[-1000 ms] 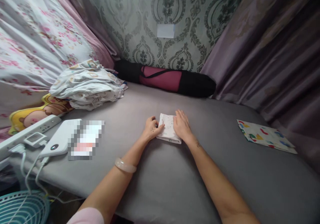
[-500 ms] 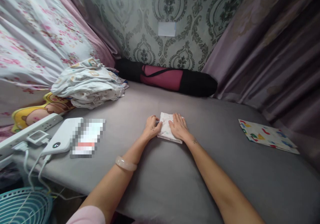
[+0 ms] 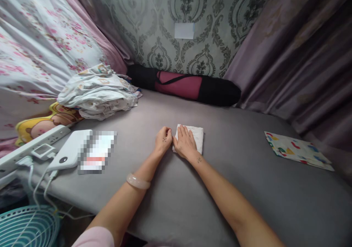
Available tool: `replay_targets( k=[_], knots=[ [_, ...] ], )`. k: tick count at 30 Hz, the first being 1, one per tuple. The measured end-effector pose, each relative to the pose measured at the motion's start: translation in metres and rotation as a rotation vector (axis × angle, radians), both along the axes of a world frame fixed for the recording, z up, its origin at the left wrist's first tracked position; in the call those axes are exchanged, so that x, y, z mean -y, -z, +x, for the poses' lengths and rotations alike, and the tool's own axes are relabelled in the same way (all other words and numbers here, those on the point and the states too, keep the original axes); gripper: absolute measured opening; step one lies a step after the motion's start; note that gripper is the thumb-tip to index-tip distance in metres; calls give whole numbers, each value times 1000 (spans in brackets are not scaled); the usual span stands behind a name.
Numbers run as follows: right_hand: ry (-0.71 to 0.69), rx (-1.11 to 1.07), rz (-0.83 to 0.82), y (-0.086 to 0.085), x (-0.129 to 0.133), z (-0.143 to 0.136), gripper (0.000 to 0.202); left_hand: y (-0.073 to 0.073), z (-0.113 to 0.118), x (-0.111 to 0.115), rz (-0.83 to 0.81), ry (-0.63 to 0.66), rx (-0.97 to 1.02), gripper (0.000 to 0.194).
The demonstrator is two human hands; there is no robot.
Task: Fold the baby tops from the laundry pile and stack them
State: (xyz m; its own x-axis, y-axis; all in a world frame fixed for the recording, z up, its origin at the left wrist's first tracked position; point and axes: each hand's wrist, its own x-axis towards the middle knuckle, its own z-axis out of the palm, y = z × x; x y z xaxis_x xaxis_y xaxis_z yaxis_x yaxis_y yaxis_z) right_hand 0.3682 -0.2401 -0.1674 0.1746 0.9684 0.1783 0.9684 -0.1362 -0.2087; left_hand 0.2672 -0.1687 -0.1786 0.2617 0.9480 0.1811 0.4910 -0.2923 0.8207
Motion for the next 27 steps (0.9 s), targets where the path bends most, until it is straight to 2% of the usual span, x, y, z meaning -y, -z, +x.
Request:
replay_targets(
  k=[4, 10, 13, 17, 22, 25, 27],
  knots=[
    [-5, -25, 11, 3, 0, 3, 59, -3, 2, 7, 20, 26, -138, 21],
    [-70, -265, 7, -11, 8, 20, 55, -17, 7, 6, 13, 79, -351, 27],
    [-19, -226, 76, -14, 23, 35, 55, -24, 13, 3, -41, 131, -412, 31],
    [61, -116, 90, -5, 44, 52, 59, -26, 22, 2, -109, 154, -511, 40],
    [61, -187, 37, 13, 51, 59, 62, -25, 28, 5, -89, 127, -566, 39],
    [56, -299, 135, 14, 49, 63, 60, -28, 28, 4, -119, 154, -545, 33],
    [108, -424, 256, 13, 47, 69, 61, -31, 27, 2, -228, 188, -482, 35]
  ],
)
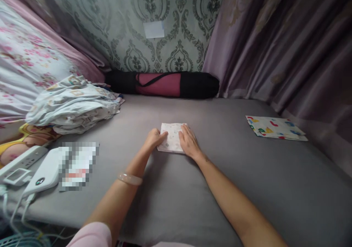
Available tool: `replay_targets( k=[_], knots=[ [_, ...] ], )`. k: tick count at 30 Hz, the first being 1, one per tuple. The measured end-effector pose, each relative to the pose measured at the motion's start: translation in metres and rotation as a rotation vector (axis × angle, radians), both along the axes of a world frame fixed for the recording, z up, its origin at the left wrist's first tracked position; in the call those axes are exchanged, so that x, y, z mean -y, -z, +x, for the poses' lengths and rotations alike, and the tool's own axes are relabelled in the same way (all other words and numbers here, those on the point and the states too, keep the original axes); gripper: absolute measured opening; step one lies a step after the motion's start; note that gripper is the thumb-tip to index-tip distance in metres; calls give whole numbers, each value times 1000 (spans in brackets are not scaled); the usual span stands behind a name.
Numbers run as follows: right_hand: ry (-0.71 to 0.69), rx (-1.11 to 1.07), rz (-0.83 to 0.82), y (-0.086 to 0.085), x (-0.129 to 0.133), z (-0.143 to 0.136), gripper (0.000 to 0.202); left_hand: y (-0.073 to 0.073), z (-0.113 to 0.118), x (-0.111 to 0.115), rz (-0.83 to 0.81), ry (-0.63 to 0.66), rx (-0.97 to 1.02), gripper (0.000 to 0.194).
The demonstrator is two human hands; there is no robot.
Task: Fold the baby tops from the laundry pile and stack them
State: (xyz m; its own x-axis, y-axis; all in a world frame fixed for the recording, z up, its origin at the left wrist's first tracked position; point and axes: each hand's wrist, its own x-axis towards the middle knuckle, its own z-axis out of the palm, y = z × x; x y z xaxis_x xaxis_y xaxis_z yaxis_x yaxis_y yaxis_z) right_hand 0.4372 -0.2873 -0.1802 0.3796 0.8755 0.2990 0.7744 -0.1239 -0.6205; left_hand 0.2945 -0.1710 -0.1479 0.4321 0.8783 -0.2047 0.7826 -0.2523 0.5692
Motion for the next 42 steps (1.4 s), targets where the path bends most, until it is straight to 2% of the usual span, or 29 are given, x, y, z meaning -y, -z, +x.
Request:
replay_targets(
  k=[5, 8, 11, 14, 19, 22, 25, 27, 30, 32, 34, 36, 39, 42],
  knots=[
    [298, -327, 229, -3, -2, 22, 67, -4, 1, -4, -395, -105, 258, 44],
    [431, -441, 291, -2, -1, 31, 66, -8, 2, 0, -514, -144, 374, 40],
    [489, -510, 344, -1, -1, 36, 63, -13, 2, 3, -479, -111, 451, 31],
    [487, -535, 335, -1, -1, 38, 63, -14, 1, 3, -395, -91, 470, 30],
    [478, -579, 348, 3, -2, 40, 60, -15, 4, 0, -484, -127, 539, 29],
    [483, -618, 380, 7, -3, 43, 57, -27, 8, 3, -497, -196, 670, 34],
    [503, -658, 390, 8, -4, 46, 55, -49, 11, 4, -454, -240, 772, 48],
    [513, -684, 392, 9, -4, 48, 54, -64, 10, 0, -378, -205, 798, 54],
    [522, -704, 387, 8, -4, 48, 52, -81, 9, -10, -154, -120, 721, 54],
    [523, -707, 387, 7, -4, 48, 51, -85, 10, -16, 37, -88, 579, 55],
    [528, -709, 398, 6, -5, 47, 50, -84, 15, -17, 203, -58, 425, 55],
    [531, -711, 412, 5, -5, 47, 50, -78, 25, -13, 287, -5, 315, 53],
    [524, -711, 415, 5, -5, 47, 51, -62, 47, 0, 267, 71, 237, 52],
    [517, -710, 411, 6, -5, 48, 51, -46, 70, 14, 206, 92, 230, 53]
  ],
)
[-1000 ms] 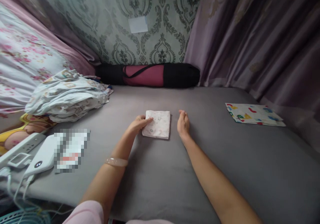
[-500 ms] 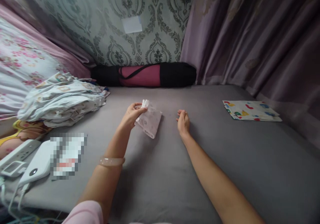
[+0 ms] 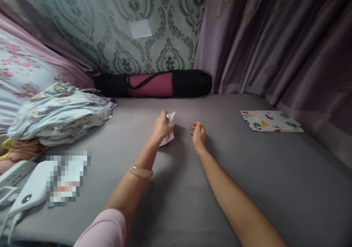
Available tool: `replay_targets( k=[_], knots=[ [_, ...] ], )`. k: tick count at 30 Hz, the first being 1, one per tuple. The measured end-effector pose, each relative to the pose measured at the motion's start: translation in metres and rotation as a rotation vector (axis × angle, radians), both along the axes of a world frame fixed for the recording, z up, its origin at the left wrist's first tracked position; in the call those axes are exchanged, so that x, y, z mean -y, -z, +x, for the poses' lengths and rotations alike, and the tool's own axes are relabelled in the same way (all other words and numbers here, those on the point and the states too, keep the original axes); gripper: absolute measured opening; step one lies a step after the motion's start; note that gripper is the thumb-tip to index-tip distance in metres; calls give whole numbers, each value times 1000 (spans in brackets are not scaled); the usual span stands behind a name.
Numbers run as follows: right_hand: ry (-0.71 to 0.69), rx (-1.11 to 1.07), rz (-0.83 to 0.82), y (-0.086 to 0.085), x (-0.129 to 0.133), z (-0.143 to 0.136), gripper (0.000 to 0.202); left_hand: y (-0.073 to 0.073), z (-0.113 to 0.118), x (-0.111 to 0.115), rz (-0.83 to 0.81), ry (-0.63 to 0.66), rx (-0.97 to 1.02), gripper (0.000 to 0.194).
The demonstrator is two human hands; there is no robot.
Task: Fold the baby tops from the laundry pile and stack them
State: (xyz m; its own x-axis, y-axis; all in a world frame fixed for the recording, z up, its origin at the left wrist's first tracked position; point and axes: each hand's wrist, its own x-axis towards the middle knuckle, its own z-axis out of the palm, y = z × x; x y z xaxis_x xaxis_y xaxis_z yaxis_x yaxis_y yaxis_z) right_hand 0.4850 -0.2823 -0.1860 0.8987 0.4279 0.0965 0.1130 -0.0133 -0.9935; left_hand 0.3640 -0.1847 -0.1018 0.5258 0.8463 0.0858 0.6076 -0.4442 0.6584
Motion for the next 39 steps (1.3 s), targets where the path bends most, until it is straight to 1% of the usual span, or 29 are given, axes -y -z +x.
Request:
replay_targets(
  k=[3, 5, 7, 8, 10, 12, 14, 16, 18, 20, 22, 24, 27, 30, 32, 36, 39],
  knots=[
    [6, 5, -8, 0, 0, 0, 50, 12, 14, 9, -8, -6, -8, 54],
    [5, 8, -17, -1, 1, 0, 50, 16, 17, 11, -25, 11, 1, 55],
    [-3, 11, -27, -2, 1, -1, 51, 17, 17, 10, -63, 38, 66, 54],
    [-7, 13, -32, -2, 1, -1, 51, 16, 17, 8, -68, 43, 114, 50],
    [-15, 13, -37, -2, 1, -1, 52, 13, 15, 4, -28, 34, 200, 38],
    [-15, 11, -35, -2, 1, -1, 52, 11, 13, 0, 54, 34, 228, 31],
    [-8, 12, -27, -2, 0, -1, 51, 11, 12, 0, 136, 87, 178, 32],
    [7, 16, -15, -2, 0, -1, 51, 16, 13, 3, 240, 162, 61, 37],
    [16, 21, -4, -2, 0, -1, 52, 25, 17, 11, 346, 219, -81, 42],
    [19, 24, 2, -3, 1, -1, 53, 37, 24, 20, 423, 232, -191, 50],
    [15, 26, 11, -4, 1, -1, 53, 50, 32, 26, 446, 241, -266, 59],
    [11, 23, 23, -4, 1, -1, 53, 61, 39, 30, 419, 267, -332, 64],
    [7, 18, 28, -4, 0, -1, 53, 71, 45, 29, 384, 287, -397, 68],
    [-1, 14, 28, -4, -1, -1, 54, 72, 46, 27, 386, 286, -393, 68],
    [-11, 14, 30, -4, -1, -2, 55, 69, 45, 26, 344, 295, -373, 68],
    [-21, 2, 40, -6, 1, -3, 54, 58, 39, 19, 211, 307, -234, 64],
    [-8, -10, 35, -8, 2, -5, 52, 48, 24, 6, 163, 277, -119, 59]
  ],
)
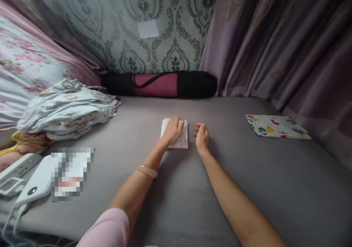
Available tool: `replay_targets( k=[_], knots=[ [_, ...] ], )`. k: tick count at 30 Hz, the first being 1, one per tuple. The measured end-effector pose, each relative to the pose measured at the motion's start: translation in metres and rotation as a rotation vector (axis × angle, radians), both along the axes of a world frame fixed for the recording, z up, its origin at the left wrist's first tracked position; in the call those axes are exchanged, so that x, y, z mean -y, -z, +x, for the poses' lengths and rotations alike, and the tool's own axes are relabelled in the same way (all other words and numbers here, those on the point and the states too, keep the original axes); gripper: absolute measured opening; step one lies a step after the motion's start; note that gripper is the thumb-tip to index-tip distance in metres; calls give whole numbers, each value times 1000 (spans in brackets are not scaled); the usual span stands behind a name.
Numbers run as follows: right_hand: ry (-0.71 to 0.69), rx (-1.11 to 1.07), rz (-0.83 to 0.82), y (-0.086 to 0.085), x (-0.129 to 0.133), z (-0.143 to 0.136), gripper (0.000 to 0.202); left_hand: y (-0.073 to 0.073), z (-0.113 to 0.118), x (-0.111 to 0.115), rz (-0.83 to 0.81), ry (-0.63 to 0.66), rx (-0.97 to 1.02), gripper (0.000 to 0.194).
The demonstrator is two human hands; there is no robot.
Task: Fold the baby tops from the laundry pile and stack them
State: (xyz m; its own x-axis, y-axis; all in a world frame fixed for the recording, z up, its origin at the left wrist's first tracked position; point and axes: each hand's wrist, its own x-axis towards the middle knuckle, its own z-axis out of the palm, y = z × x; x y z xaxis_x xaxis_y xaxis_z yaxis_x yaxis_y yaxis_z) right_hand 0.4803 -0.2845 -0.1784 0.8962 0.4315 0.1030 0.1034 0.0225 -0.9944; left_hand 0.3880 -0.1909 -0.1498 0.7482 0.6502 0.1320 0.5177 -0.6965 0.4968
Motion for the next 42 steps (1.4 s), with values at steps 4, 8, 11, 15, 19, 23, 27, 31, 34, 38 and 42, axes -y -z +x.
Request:
replay_targets(
  k=[4, 8, 11, 15, 19, 23, 27, 31, 34, 38, 42],
  knots=[
    [2, 0, -11, -1, -1, -2, 52, -9, -30, -21, 7, -122, 38, 58],
    [-5, 12, -21, -2, -2, -3, 56, -3, -47, -28, 57, -174, -12, 62],
    [-13, 8, -24, -3, -2, -4, 55, 8, -46, -21, 108, -128, -109, 64],
    [-22, 24, -39, -2, -2, -4, 52, 19, -42, -12, 133, -62, -234, 67],
    [-44, 93, -106, 4, -2, -2, 46, 25, -42, -16, 82, -82, -173, 63],
    [-65, 309, -275, 7, 3, 2, 33, 31, -46, -28, 4, -212, 8, 56],
    [-135, 560, -538, 1, 8, -2, 33, 33, -55, -35, 44, -358, 50, 44],
    [-222, 708, -819, -13, 7, -16, 41, 32, -61, -36, 40, -402, 2, 33],
    [-228, 698, -965, -25, 0, -27, 50, 30, -61, -35, 6, -406, 13, 31],
    [-259, 589, -1047, -33, -13, -34, 58, 27, -58, -35, -106, -454, 116, 28],
    [-279, 513, -1048, -30, -19, -30, 53, 26, -53, -36, -405, -359, 406, 20]
  ],
)
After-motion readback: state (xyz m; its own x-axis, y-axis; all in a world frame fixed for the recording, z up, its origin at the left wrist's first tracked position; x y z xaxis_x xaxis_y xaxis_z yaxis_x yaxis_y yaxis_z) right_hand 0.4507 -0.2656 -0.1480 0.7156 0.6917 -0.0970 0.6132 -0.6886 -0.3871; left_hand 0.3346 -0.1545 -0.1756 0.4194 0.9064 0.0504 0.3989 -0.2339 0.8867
